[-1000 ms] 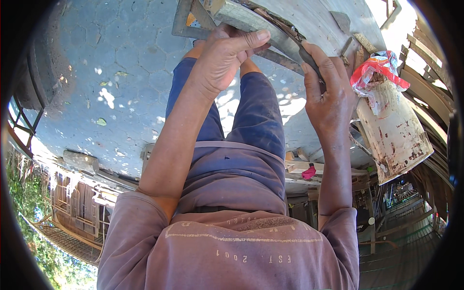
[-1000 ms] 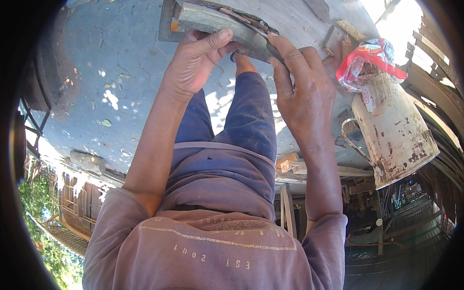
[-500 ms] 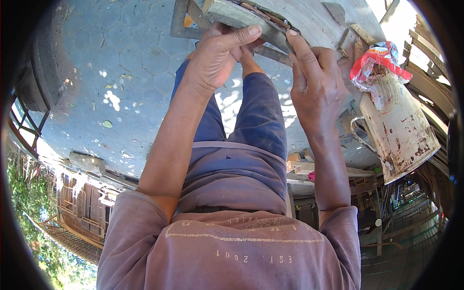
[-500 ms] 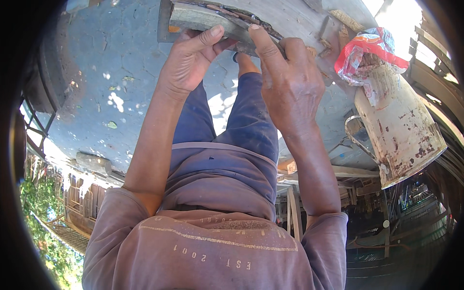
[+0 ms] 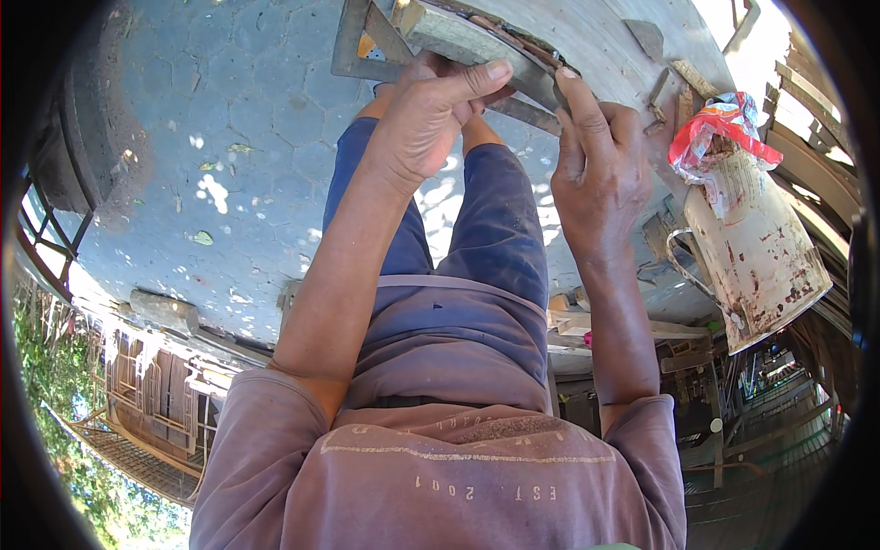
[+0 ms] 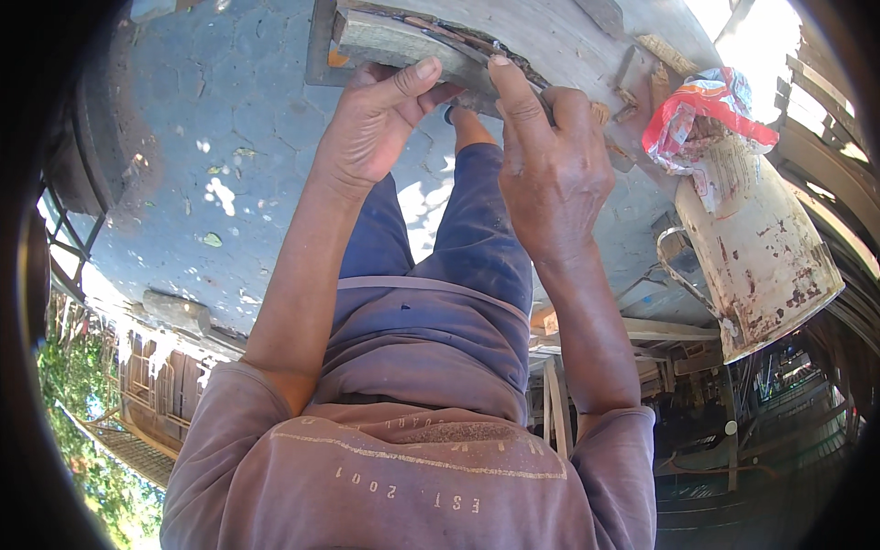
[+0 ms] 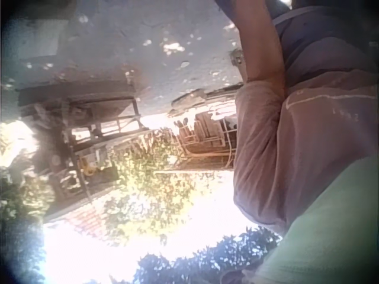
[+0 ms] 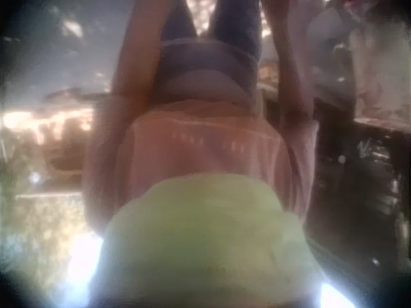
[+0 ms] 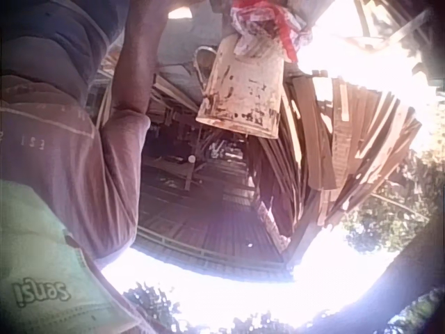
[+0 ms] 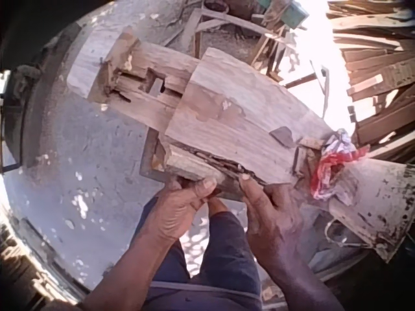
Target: The person applies a putty-like substance to cracks and holes in a curved wooden beam, using a small scraper to press and smooth the material into the wood.
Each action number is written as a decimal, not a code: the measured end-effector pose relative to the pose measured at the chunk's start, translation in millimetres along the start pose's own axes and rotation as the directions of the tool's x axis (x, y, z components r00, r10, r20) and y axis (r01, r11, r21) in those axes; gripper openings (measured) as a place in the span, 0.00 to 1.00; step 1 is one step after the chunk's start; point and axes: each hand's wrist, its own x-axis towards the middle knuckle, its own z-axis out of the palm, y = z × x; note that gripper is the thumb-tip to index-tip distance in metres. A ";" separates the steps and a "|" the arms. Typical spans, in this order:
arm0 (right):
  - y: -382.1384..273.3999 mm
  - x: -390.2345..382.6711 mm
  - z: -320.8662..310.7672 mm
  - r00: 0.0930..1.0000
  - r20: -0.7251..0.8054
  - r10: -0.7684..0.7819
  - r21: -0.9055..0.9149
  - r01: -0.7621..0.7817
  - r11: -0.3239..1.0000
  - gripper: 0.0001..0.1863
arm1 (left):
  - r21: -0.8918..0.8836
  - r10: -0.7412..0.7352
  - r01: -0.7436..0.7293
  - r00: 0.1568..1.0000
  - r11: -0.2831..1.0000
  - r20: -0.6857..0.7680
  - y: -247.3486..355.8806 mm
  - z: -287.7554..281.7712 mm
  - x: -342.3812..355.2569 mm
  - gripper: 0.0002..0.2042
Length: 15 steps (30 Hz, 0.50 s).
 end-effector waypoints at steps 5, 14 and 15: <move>2.1 -1.0 12.0 0.994 -0.025 0.103 0.157 -0.098 0.983 0.26 | 0.023 0.000 0.000 1.000 1.000 -0.003 0.0 -2.3 1.0 0.21; 5.6 -3.0 5.4 1.000 -0.007 0.005 0.083 -0.004 0.997 0.26 | 0.052 -0.010 0.008 0.999 0.999 0.042 5.3 -2.1 2.9 0.21; 5.8 -2.5 5.6 1.000 0.001 -0.002 0.076 0.001 0.997 0.26 | 0.051 -0.005 0.002 0.999 0.999 0.042 5.4 -2.8 3.2 0.21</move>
